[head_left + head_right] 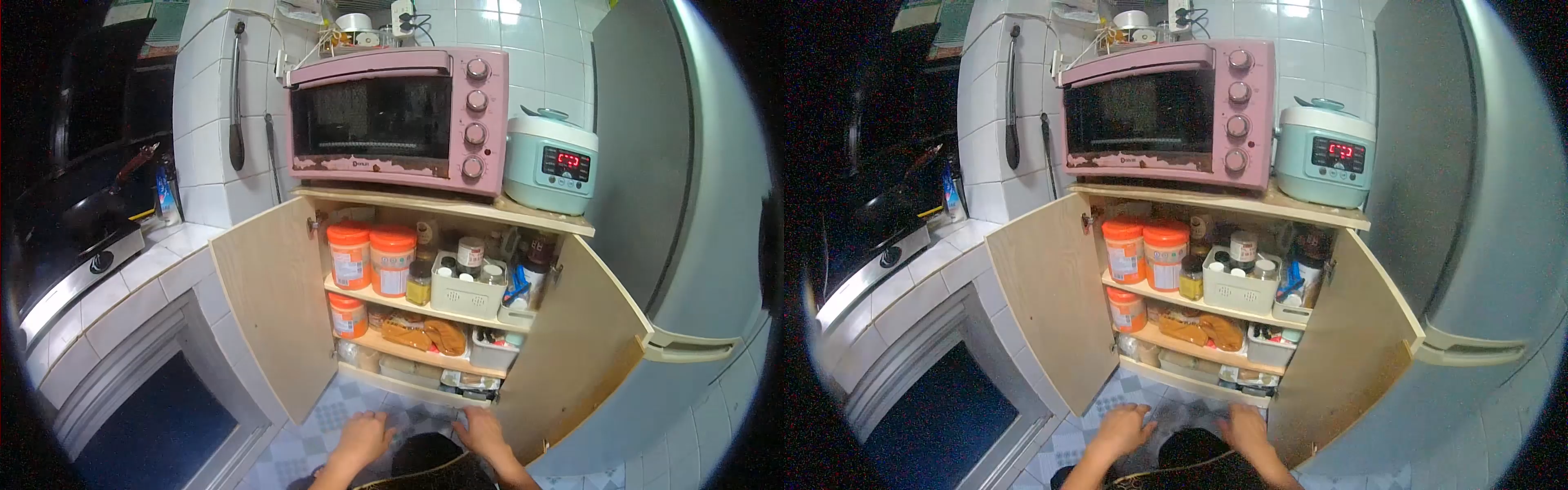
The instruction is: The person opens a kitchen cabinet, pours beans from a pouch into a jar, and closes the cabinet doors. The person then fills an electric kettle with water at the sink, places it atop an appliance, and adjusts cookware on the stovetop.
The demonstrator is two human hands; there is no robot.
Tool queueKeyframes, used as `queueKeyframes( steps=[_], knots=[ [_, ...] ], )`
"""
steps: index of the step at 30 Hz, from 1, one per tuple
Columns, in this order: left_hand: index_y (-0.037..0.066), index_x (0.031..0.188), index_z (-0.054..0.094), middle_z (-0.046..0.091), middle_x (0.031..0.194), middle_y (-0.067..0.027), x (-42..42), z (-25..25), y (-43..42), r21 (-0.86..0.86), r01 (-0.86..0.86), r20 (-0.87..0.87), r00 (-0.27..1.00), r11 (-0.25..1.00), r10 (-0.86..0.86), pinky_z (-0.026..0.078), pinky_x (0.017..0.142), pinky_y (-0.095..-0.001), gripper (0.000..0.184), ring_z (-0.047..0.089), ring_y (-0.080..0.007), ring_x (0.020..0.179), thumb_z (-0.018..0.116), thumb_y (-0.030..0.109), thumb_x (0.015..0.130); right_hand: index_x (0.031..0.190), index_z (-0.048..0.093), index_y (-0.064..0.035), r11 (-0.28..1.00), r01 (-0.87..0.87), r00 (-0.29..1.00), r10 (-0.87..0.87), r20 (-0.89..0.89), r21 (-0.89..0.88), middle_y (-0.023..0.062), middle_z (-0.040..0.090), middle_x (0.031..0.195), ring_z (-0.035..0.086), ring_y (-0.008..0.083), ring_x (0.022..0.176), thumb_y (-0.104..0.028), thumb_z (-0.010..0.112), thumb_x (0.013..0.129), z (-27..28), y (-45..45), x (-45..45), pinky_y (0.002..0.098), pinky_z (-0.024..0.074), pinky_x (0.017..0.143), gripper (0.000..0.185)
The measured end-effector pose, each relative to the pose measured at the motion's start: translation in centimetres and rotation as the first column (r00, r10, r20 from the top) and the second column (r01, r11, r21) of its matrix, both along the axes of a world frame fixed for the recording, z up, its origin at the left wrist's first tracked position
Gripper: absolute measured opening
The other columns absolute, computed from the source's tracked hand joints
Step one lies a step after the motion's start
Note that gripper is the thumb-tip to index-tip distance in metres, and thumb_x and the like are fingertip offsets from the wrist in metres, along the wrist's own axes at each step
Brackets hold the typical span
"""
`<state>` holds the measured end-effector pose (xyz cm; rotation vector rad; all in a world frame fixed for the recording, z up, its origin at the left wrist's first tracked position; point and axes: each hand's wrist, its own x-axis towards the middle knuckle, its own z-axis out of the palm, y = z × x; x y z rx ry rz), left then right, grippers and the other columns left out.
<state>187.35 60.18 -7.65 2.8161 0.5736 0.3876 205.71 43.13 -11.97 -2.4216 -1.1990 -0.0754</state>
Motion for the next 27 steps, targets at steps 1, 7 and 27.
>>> queueKeyframes(
  steps=[1,7,27],
  knots=[
    [0.001,0.091,0.056,0.060,0.088,-0.0186,0.5,-0.7,0.4,0.031,-0.016,-0.025,1.000,0.999,0.017,0.044,0.078,-0.0417,0.032,0.057,-0.0341,0.085,0.056,0.030,0.079,0.101,0.055,-0.0015,0.989,-0.071,0.997,0.068,0.028,0.129,0.0198,0.058,0.095,0.053,0.0362,0.093,-0.026,0.062,0.075,2.0,2.3,0.6,0.0426,0.0432,0.080,0.036],
    [0.004,0.090,0.058,0.061,0.085,-0.0181,2.8,-2.7,2.6,0.027,-0.037,-0.078,0.996,0.999,0.039,0.047,0.077,-0.0418,0.032,0.059,-0.0363,0.082,0.054,0.034,0.080,0.100,0.052,-0.0002,0.704,-0.368,0.924,0.206,0.321,0.608,0.0201,0.052,0.097,0.050,0.0357,0.092,-0.012,0.059,0.074,13.1,19.9,8.8,0.0407,0.0405,0.081,0.030],
    [0.004,0.088,0.063,0.060,0.084,-0.0119,6.6,-4.1,9.4,0.001,-0.245,-0.102,0.964,0.970,0.244,0.049,0.069,-0.0396,0.020,0.060,-0.0265,0.076,0.051,0.015,0.075,0.116,0.054,-0.0169,0.879,-0.146,0.910,-0.060,0.409,0.454,0.0130,0.051,0.120,0.044,0.0332,0.113,-0.043,0.049,0.081,16.8,51.1,35.9,0.0442,0.0321,0.096,0.044]
  ],
)
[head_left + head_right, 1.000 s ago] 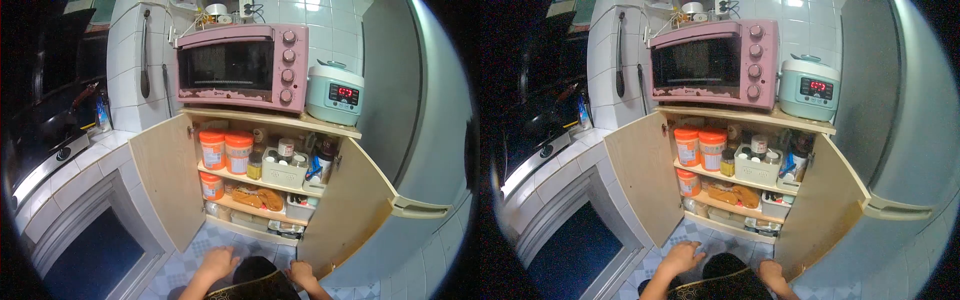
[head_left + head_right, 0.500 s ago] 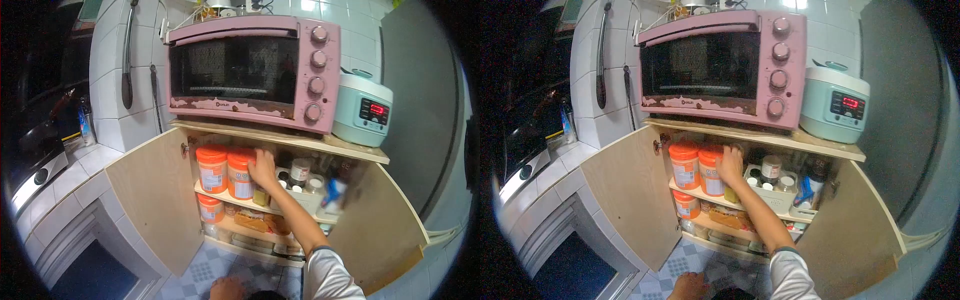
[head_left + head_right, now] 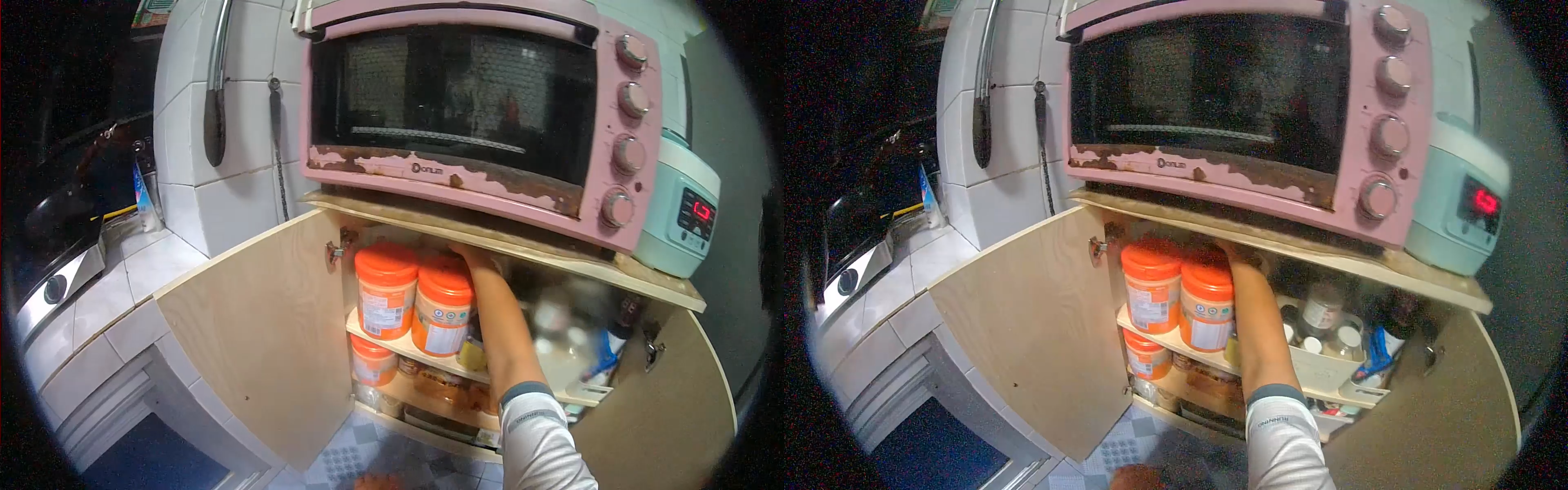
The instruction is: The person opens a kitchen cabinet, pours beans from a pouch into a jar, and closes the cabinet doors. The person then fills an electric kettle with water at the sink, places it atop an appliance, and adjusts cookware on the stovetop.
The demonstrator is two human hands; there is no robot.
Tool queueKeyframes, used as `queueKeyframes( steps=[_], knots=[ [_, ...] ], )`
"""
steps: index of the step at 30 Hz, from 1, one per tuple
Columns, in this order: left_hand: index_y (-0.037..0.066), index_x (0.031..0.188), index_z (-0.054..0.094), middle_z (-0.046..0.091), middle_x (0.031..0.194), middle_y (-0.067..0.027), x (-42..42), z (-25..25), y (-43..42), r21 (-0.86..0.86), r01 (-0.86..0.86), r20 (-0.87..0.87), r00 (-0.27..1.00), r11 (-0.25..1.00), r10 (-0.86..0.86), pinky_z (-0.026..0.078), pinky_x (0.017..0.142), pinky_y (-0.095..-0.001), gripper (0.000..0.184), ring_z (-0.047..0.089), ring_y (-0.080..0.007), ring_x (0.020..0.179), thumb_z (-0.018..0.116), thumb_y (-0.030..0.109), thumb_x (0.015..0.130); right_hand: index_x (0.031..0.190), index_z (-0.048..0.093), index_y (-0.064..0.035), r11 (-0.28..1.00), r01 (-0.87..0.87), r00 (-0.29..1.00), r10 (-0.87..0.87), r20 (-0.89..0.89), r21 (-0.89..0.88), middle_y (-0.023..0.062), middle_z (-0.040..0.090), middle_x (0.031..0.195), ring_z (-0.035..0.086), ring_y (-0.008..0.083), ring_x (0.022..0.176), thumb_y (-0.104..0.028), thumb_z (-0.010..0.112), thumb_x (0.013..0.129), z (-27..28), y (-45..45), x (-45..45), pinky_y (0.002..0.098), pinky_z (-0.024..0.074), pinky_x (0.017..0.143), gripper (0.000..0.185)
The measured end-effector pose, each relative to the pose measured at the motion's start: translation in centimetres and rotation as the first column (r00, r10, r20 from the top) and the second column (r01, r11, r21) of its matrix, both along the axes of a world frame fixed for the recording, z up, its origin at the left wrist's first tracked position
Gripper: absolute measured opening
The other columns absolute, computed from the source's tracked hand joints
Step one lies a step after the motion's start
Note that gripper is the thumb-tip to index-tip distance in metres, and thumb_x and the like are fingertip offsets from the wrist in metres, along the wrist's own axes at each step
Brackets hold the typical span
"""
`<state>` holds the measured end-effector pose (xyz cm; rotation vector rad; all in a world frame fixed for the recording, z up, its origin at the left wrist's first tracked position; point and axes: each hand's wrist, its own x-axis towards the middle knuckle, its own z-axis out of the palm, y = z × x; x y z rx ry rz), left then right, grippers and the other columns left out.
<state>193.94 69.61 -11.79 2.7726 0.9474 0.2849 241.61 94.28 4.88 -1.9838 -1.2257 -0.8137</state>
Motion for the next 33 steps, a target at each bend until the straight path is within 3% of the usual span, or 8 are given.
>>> queueKeyframes(
  steps=[4,6,13,17,22,24,31,33],
  knots=[
    [0.004,0.091,0.064,0.061,0.088,-0.0150,0.6,-1.7,1.0,0.197,0.090,-0.057,0.995,0.976,-0.081,0.049,0.071,-0.0397,0.022,0.060,-0.0302,0.081,0.051,0.016,0.078,0.116,0.053,-0.0143,0.997,0.042,0.995,-0.047,-0.083,-0.065,0.0135,0.050,0.121,0.043,0.0331,0.114,-0.040,0.052,0.080,1.7,0.0,-1.4,0.0432,0.0317,0.097,0.045],
    [0.003,0.091,0.064,0.062,0.091,-0.0174,0.9,0.3,0.9,-0.077,0.019,-0.035,0.999,0.997,-0.022,0.049,0.072,-0.0402,0.022,0.060,-0.0326,0.086,0.051,0.016,0.080,0.117,0.053,-0.0130,0.995,0.050,0.992,-0.060,-0.110,-0.090,0.0137,0.050,0.122,0.043,0.0331,0.114,-0.039,0.053,0.079,2.1,-0.2,-1.9,0.0427,0.0315,0.097,0.046],
    [0.003,0.086,0.065,0.062,0.092,-0.0170,0.5,0.6,1.0,-0.228,-0.151,0.006,0.988,0.962,0.157,0.048,0.073,-0.0418,0.021,0.060,-0.0322,0.088,0.052,0.017,0.078,0.118,0.050,-0.0084,0.991,0.001,0.989,-0.021,-0.147,-0.133,0.0145,0.048,0.124,0.042,0.0330,0.115,-0.034,0.058,0.077,4.2,-2.5,-4.1,0.0409,0.0309,0.098,0.049],
    [0.003,0.090,0.064,0.061,0.098,-0.0169,0.3,2.6,0.9,-0.217,-0.003,-0.133,0.991,0.976,-0.027,0.047,0.079,-0.0417,0.024,0.058,-0.0323,0.094,0.051,0.020,0.081,0.119,0.049,-0.0058,0.990,-0.072,0.988,0.053,-0.146,-0.122,0.0149,0.047,0.125,0.041,0.0330,0.116,-0.031,0.061,0.075,4.9,-5.0,-9.3,0.0399,0.0306,0.099,0.052],
    [0.005,0.090,0.058,0.061,0.084,-0.0171,0.6,0.8,1.5,-0.151,0.063,-0.265,0.959,0.986,-0.102,0.047,0.076,-0.0426,0.032,0.059,-0.0357,0.080,0.054,0.035,0.079,0.114,0.051,0.0015,0.966,-0.195,0.979,0.201,-0.018,0.172,0.0155,0.051,0.120,0.050,0.0296,0.106,-0.032,0.069,0.069,3.9,-9.8,-14.8,0.0370,0.0361,0.094,0.058],
    [0.005,0.092,0.059,0.061,0.086,-0.0167,0.6,0.8,1.5,-0.166,0.065,-0.174,0.980,0.984,-0.094,0.046,0.076,-0.0442,0.035,0.059,-0.0350,0.083,0.054,0.037,0.079,0.113,0.050,0.0062,0.927,-0.136,0.642,0.351,-0.682,0.350,0.0170,0.056,0.112,0.056,0.0239,0.094,-0.031,0.070,0.069,3.4,-12.5,-16.7,0.0341,0.0427,0.084,0.061],
    [0.001,0.103,0.053,0.056,0.103,-0.0184,0.6,2.4,1.1,-0.003,-0.005,0.212,0.977,1.000,0.005,0.041,0.083,-0.0431,0.044,0.052,-0.0335,0.096,0.062,0.033,0.074,0.112,0.038,-0.0017,0.571,-0.336,0.311,0.818,-0.484,0.749,0.0069,0.050,0.099,0.051,0.0130,0.088,-0.011,0.067,0.076,-1.9,-21.0,-25.6,0.0251,0.0439,0.075,0.047],
    [-0.001,0.122,0.039,0.047,0.117,-0.0210,0.2,4.1,0.8,-0.076,0.075,0.564,0.825,0.994,-0.019,0.037,0.091,-0.0421,0.062,0.047,-0.0331,0.106,0.065,0.029,0.074,0.114,0.040,-0.0029,0.468,-0.376,-0.020,0.859,-0.512,0.799,0.0084,0.051,0.108,0.048,0.0130,0.101,-0.021,0.059,0.083,-3.5,-23.6,-28.1,0.0300,0.0378,0.088,0.040]
  ],
)
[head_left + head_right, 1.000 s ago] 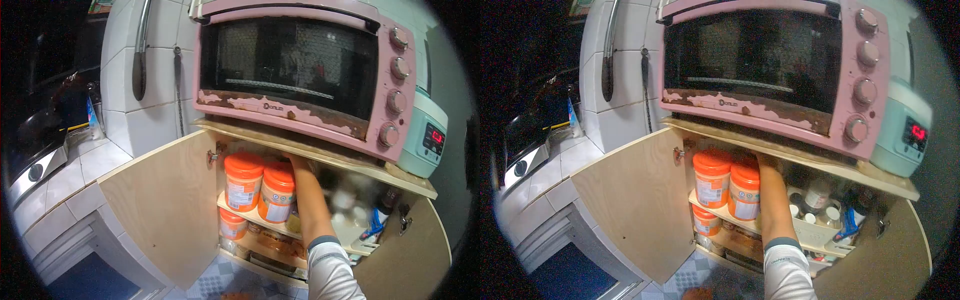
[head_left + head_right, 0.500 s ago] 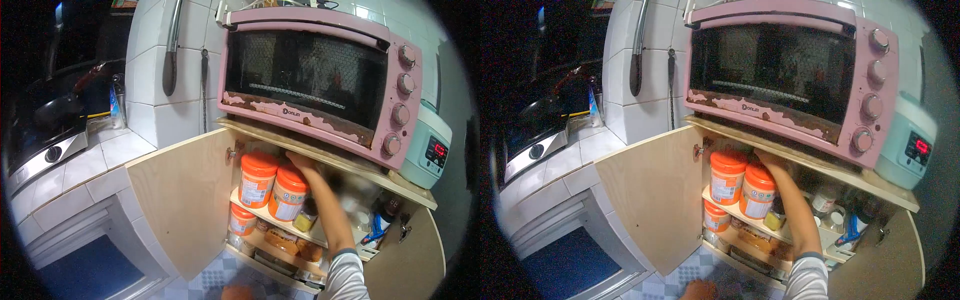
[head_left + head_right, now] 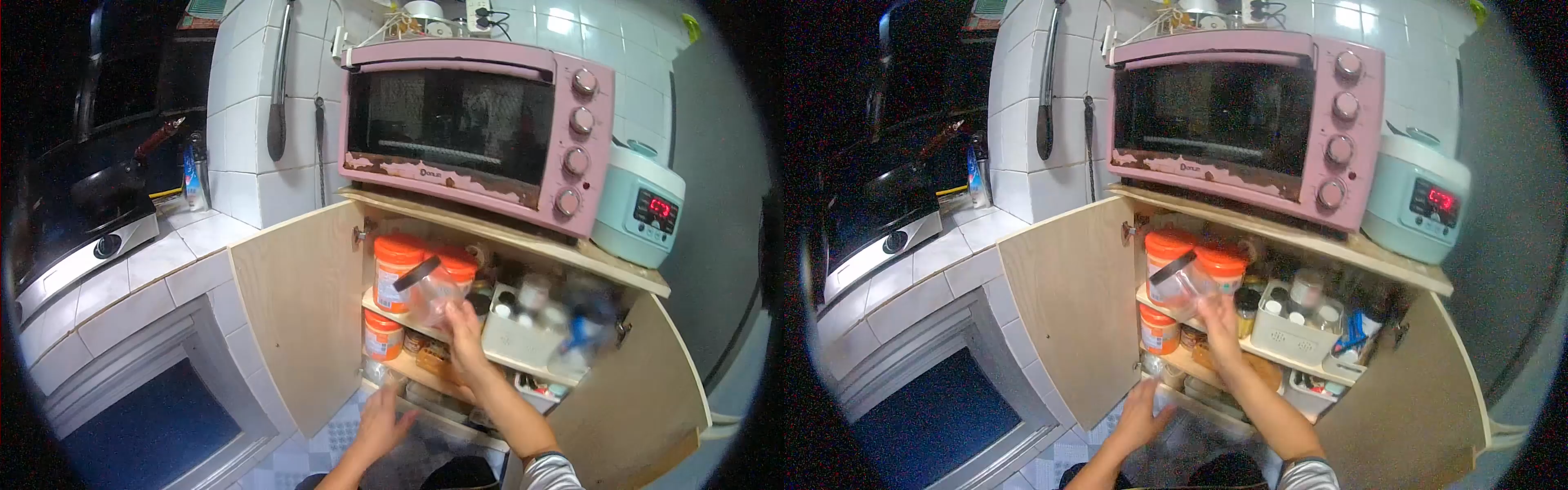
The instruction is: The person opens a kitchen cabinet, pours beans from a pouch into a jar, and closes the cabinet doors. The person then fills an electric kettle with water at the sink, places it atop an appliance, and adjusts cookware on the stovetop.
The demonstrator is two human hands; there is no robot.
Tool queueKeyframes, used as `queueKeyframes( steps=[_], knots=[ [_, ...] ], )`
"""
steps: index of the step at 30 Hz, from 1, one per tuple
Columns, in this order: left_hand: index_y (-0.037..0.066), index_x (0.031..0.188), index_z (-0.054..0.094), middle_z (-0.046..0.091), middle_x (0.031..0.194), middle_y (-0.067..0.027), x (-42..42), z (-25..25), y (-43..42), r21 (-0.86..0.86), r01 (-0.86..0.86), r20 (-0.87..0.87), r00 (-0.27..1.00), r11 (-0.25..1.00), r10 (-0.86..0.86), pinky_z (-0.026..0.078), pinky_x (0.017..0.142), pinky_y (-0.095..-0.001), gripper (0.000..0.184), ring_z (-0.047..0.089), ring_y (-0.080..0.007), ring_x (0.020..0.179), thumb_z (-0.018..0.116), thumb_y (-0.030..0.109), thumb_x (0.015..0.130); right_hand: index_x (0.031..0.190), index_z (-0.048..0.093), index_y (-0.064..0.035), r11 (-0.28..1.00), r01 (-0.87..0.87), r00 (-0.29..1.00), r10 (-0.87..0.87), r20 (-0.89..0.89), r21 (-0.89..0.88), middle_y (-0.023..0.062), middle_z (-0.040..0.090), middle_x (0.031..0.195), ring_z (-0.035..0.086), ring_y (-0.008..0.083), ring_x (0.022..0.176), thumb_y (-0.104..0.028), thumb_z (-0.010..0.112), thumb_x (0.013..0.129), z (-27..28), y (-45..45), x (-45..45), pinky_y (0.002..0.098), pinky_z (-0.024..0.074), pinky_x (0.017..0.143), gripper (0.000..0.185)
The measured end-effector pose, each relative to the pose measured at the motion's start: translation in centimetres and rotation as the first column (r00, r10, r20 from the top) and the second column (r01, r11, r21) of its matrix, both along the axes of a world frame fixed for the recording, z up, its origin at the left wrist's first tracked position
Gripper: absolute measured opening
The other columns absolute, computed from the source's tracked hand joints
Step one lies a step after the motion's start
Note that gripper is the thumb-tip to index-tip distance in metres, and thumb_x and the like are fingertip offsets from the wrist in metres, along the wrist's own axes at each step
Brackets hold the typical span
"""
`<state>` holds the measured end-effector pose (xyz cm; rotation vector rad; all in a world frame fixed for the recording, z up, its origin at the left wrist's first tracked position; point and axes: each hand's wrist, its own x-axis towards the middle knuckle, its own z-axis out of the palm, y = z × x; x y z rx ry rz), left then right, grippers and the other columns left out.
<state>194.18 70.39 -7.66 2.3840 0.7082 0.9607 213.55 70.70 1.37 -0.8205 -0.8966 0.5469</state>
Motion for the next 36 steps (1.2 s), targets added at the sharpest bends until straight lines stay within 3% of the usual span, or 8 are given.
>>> queueKeyframes(
  steps=[5,9,15,19,25,27,32,36],
  knots=[
    [0.009,0.137,0.018,0.033,0.133,-0.0170,-0.3,-0.8,0.0,-0.375,0.257,0.486,0.873,0.891,-0.047,0.036,0.095,-0.0417,0.069,0.038,-0.0292,0.120,0.058,0.027,0.083,0.120,0.038,-0.0018,0.867,-0.497,0.842,0.468,-0.267,-0.048,0.0091,0.050,0.114,0.044,0.0140,0.109,-0.032,0.053,0.086,-5.0,-4.1,-6.5,0.0330,0.0321,0.095,0.048],
    [0.016,0.137,0.019,0.028,0.137,-0.0154,-2.5,0.6,-0.7,-0.443,0.708,0.870,0.487,0.550,0.074,0.035,0.095,-0.0457,0.070,0.034,-0.0296,0.123,0.059,0.033,0.082,0.128,0.031,-0.0012,0.886,-0.438,0.876,0.459,0.148,-0.152,0.0125,0.041,0.125,0.038,0.0202,0.117,-0.031,0.059,0.082,-7.2,-5.3,-9.0,0.0367,0.0306,0.099,0.061],
    [0.008,0.133,0.024,0.037,0.126,-0.0133,-5.1,2.2,-0.4,-0.496,0.593,0.813,0.574,0.634,0.099,0.039,0.092,-0.0400,0.082,0.041,-0.0277,0.115,0.072,0.024,0.067,0.137,0.011,-0.0040,0.967,-0.226,0.937,0.248,0.247,-0.116,0.0169,0.025,0.137,0.028,0.0300,0.126,-0.030,0.064,0.078,-6.9,-5.8,-8.2,0.0445,0.0316,0.099,0.083],
    [0.007,0.132,0.026,0.036,0.123,-0.0109,-4.8,1.6,-0.4,-0.324,0.216,0.565,0.825,0.921,0.005,0.040,0.089,-0.0375,0.085,0.042,-0.0247,0.109,0.071,0.021,0.061,0.137,0.021,-0.0088,0.945,-0.268,0.887,0.318,0.334,-0.188,0.0119,0.030,0.135,0.032,0.0217,0.122,-0.033,0.049,0.089,-8.6,-4.6,-7.2,0.0339,0.0385,0.091,0.061],
    [0.005,0.132,0.025,0.038,0.124,-0.0149,-3.4,-0.2,-1.0,-0.081,0.128,0.485,0.872,0.988,-0.073,0.036,0.091,-0.0384,0.077,0.042,-0.0272,0.110,0.063,0.029,0.069,0.131,0.032,-0.0053,0.885,-0.270,0.960,0.279,-0.034,-0.380,0.0114,0.042,0.122,0.044,0.0166,0.106,-0.031,0.046,0.091,-9.8,-5.5,-9.3,0.0284,0.0392,0.085,0.050],
    [0.004,0.130,0.028,0.040,0.120,-0.0131,-3.0,-0.9,-1.1,-0.249,0.162,0.545,0.838,0.955,0.000,0.037,0.090,-0.0371,0.073,0.043,-0.0254,0.108,0.059,0.038,0.074,0.128,0.035,-0.0030,0.979,0.174,0.833,-0.088,0.547,-0.108,0.0164,0.043,0.118,0.046,0.0243,0.105,-0.026,0.051,0.087,-9.1,-6.5,-9.9,0.0330,0.0373,0.089,0.051],
    [0.006,0.122,0.043,0.048,0.120,-0.0116,-2.8,-1.8,1.0,-0.744,0.663,0.666,0.728,0.079,0.162,0.038,0.092,-0.0402,0.054,0.046,-0.0262,0.112,0.034,0.048,0.089,0.125,0.044,-0.0065,0.969,0.238,0.531,-0.193,0.825,0.074,0.0170,0.043,0.117,0.044,0.0330,0.105,-0.036,0.070,0.064,-6.8,-8.6,-9.5,0.0426,0.0353,0.090,0.073],
    [0.006,0.120,0.044,0.051,0.116,-0.0117,-2.6,-1.0,1.6,-0.774,0.617,0.605,0.787,-0.142,0.124,0.041,0.089,-0.0415,0.053,0.048,-0.0272,0.110,0.032,0.048,0.089,0.124,0.046,-0.0070,0.986,0.142,0.473,-0.142,0.869,0.084,0.0173,0.044,0.117,0.044,0.0335,0.105,-0.035,0.070,0.064,-6.2,-9.0,-7.5,0.0425,0.0356,0.090,0.071]
  ],
)
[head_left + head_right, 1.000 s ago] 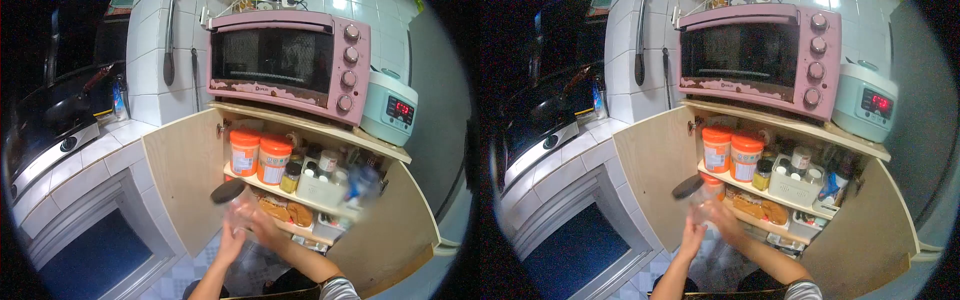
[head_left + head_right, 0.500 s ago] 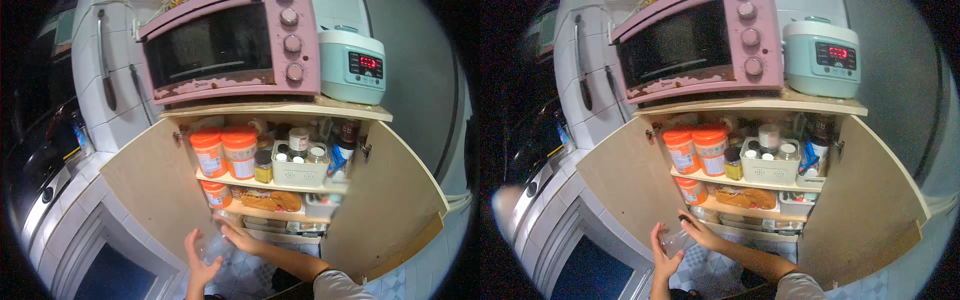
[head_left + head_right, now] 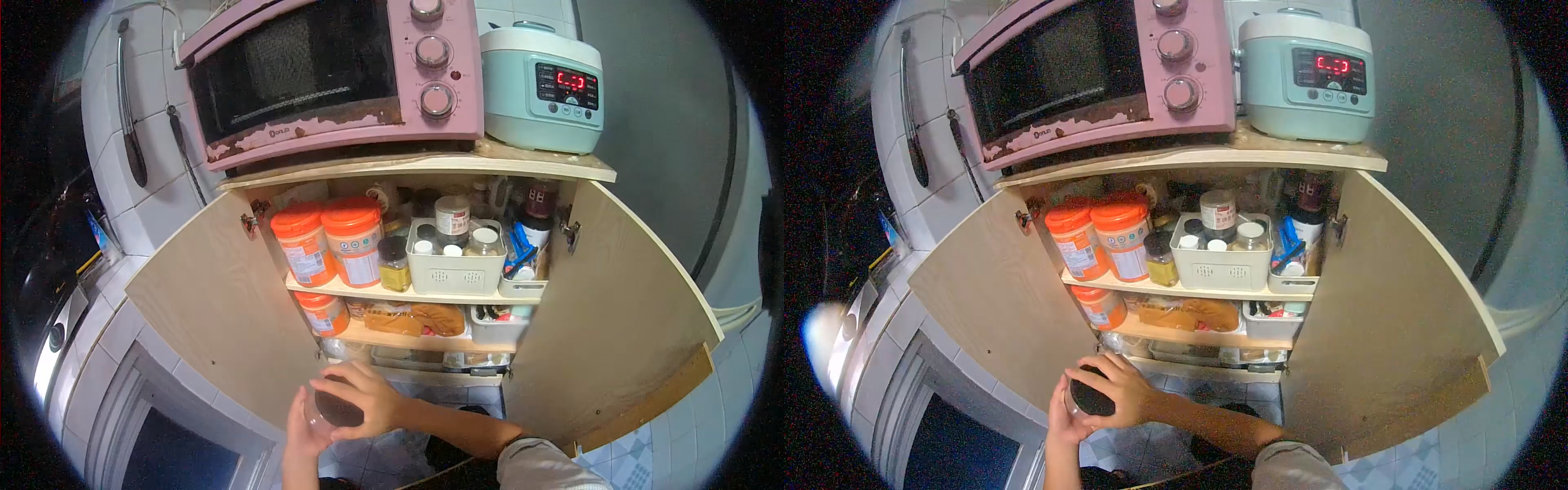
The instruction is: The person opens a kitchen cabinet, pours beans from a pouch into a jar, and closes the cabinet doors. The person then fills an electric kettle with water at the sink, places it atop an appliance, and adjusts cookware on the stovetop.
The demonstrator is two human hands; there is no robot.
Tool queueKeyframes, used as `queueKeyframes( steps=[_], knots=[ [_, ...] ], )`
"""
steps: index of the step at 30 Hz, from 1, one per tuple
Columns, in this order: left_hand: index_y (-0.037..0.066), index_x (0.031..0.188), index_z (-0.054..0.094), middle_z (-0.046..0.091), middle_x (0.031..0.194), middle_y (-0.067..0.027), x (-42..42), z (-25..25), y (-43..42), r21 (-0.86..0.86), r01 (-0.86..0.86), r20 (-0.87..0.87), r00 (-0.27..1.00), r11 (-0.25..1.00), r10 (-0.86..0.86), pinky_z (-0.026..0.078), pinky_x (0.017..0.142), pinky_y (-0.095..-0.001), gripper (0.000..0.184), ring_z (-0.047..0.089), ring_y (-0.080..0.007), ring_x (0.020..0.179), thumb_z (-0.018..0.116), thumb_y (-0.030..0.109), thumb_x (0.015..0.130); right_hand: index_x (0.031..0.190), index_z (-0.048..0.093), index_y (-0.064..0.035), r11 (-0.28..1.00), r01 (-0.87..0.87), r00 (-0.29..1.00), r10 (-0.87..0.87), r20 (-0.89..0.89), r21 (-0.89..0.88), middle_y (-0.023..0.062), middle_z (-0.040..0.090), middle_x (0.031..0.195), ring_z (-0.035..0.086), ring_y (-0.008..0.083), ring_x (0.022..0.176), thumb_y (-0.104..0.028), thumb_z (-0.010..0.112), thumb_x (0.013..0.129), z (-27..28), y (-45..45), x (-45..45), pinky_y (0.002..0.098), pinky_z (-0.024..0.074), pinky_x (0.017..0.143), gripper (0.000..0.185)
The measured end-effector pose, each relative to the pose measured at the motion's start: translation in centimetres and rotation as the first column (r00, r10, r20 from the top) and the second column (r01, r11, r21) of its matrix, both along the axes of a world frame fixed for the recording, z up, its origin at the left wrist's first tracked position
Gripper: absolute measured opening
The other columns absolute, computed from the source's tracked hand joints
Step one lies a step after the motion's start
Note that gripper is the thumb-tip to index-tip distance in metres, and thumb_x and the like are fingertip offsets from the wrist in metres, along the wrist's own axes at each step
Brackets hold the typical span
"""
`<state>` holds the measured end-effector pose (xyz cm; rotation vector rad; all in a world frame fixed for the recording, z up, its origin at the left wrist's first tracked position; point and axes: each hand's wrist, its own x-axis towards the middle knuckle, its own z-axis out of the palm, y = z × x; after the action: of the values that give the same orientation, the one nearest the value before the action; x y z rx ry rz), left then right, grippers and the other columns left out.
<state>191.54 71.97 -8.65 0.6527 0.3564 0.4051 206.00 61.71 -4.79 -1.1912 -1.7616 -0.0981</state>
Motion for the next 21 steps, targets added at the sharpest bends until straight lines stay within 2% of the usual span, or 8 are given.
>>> queueKeyframes(
  steps=[5,7,11,15,17,18,20,21],
  knots=[
    [0.007,0.120,0.044,0.053,0.114,-0.0140,-0.2,-1.3,1.0,-0.073,0.190,0.019,0.982,0.979,-0.189,0.051,0.073,-0.0471,0.053,0.057,-0.0303,0.098,0.033,0.048,0.089,0.120,0.048,-0.0055,0.974,-0.220,0.973,0.215,0.086,0.049,0.0173,0.045,0.116,0.044,0.0342,0.105,-0.029,0.070,0.061,1.1,-1.2,0.3,0.0428,0.0362,0.090,0.067],
    [0.005,0.120,0.042,0.054,0.110,-0.0156,-0.6,-2.3,1.8,-0.009,0.205,0.001,0.979,0.979,-0.205,0.053,0.064,-0.0490,0.060,0.057,-0.0371,0.094,0.034,0.053,0.086,0.119,0.048,-0.0051,0.952,-0.296,0.955,0.292,0.052,0.074,0.0167,0.045,0.117,0.044,0.0335,0.106,-0.029,0.070,0.061,1.7,-1.6,0.6,0.0419,0.0361,0.091,0.066],
    [0.000,0.121,0.040,0.054,0.105,-0.0252,-1.8,-1.3,3.0,-0.118,0.482,0.176,0.871,0.868,-0.459,0.052,0.054,-0.0524,0.077,0.054,-0.0495,0.090,0.032,0.064,0.079,0.117,0.049,-0.0037,0.929,-0.355,0.926,0.365,-0.099,0.108,0.0146,0.045,0.120,0.045,0.0290,0.109,-0.029,0.072,0.063,5.3,-4.5,4.1,0.0385,0.0347,0.093,0.064],
    [-0.003,0.118,0.041,0.047,0.106,-0.0371,-2.1,-2.0,3.8,-0.223,0.362,0.238,0.921,0.905,-0.310,0.052,0.055,-0.0550,0.079,0.052,-0.0520,0.089,0.043,0.063,0.075,0.122,0.043,-0.0031,0.989,-0.003,0.775,0.098,-0.624,0.151,0.0148,0.045,0.120,0.042,0.0256,0.112,-0.029,0.067,0.071,5.2,-1.7,7.2,0.0357,0.0297,0.097,0.062],
    [-0.001,0.122,0.038,0.052,0.107,-0.0292,-1.9,-1.3,3.2,-0.221,0.366,0.215,0.922,0.904,-0.321,0.052,0.059,-0.0541,0.076,0.054,-0.0492,0.090,0.032,0.061,0.081,0.123,0.040,-0.0033,0.961,0.224,0.853,-0.113,-0.509,0.162,0.0152,0.043,0.118,0.040,0.0270,0.112,-0.022,0.066,0.073,5.0,0.5,10.8,0.0354,0.0298,0.097,0.060],
    [-0.001,0.122,0.038,0.052,0.107,-0.0292,-1.8,-1.3,3.1,-0.222,0.365,0.220,0.922,0.904,-0.319,0.052,0.059,-0.0541,0.076,0.054,-0.0492,0.090,0.032,0.061,0.081,0.123,0.040,-0.0033,0.962,0.221,0.856,-0.113,-0.505,0.160,0.0152,0.043,0.118,0.040,0.0270,0.112,-0.022,0.066,0.073,4.7,1.7,12.7,0.0354,0.0298,0.097,0.060],
    [-0.001,0.122,0.039,0.051,0.108,-0.0296,-1.5,-1.6,3.0,-0.192,0.350,0.178,0.931,0.917,-0.318,0.052,0.060,-0.0542,0.075,0.054,-0.0492,0.092,0.032,0.061,0.081,0.120,0.039,-0.0022,0.836,0.531,0.833,-0.484,-0.269,0.140,0.0156,0.042,0.114,0.040,0.0286,0.109,-0.019,0.071,0.068,4.2,3.7,15.8,0.0360,0.0333,0.093,0.064],
    [-0.001,0.122,0.039,0.051,0.108,-0.0296,-1.4,-1.8,3.1,-0.194,0.344,0.184,0.933,0.919,-0.311,0.052,0.060,-0.0542,0.075,0.054,-0.0492,0.092,0.032,0.061,0.081,0.120,0.039,-0.0022,0.840,0.524,0.837,-0.479,-0.263,0.139,0.0156,0.042,0.114,0.040,0.0286,0.109,-0.019,0.071,0.068,4.4,4.4,16.4,0.0360,0.0333,0.093,0.064]
  ],
)
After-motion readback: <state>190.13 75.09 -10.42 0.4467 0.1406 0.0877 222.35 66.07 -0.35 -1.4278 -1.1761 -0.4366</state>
